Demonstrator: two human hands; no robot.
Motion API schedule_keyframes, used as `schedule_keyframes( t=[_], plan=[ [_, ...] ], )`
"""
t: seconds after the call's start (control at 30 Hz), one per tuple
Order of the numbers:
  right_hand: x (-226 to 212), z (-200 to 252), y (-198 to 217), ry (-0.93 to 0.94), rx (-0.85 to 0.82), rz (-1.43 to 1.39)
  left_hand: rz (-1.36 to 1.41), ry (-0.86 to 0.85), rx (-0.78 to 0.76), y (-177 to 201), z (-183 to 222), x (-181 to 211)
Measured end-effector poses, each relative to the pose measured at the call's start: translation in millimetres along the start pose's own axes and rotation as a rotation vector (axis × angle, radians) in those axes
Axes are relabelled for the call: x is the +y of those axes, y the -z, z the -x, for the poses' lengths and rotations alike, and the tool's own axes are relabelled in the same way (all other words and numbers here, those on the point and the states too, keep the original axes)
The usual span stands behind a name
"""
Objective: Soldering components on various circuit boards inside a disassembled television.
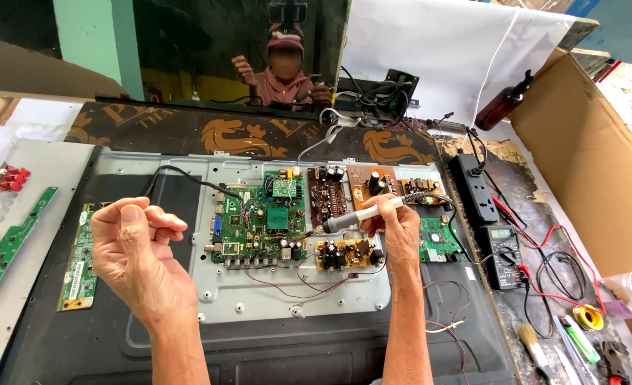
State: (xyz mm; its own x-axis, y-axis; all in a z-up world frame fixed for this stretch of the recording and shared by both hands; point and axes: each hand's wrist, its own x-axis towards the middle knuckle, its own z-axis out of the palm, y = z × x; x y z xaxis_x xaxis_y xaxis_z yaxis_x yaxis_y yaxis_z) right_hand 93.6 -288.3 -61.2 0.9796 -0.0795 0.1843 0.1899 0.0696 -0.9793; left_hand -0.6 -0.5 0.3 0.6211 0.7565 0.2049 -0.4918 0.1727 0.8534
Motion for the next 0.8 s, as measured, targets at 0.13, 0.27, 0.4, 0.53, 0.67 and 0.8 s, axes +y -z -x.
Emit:
schedule_keyframes(
  t=[0.13,0.27,0.4,0.53,0.67,0.8],
  plan=[
    [-0.6,0.8,-0.4,0.002,0.001,-0.007,-0.005,-0.012,-0.019,1.2,1.2,-1.6],
    [1.3,-1.3,1.0,-0.008,0.013,0.005,0.000,0.017,0.006,-0.7,0.8,-1.1],
    [-0.1,-1.9,1.4,-0.009,0.009,0.013,-0.010,0.011,0.010,-2.3,1.5,-0.8],
    [-1.7,-0.7,1.4,-0.001,-0.002,0.028,-0.017,0.009,-0.003,-1.9,2.0,-1.1],
    [-2.5,-0.7,0.8,-0.016,0.003,0.012,-0.030,0.007,-0.001,-2.9,2.7,-1.4],
    [-3.9,-0.5,-0.5,-0.013,0.009,0.021,-0.035,0.003,-0.006,-3.5,2.7,-0.2]
  ],
)
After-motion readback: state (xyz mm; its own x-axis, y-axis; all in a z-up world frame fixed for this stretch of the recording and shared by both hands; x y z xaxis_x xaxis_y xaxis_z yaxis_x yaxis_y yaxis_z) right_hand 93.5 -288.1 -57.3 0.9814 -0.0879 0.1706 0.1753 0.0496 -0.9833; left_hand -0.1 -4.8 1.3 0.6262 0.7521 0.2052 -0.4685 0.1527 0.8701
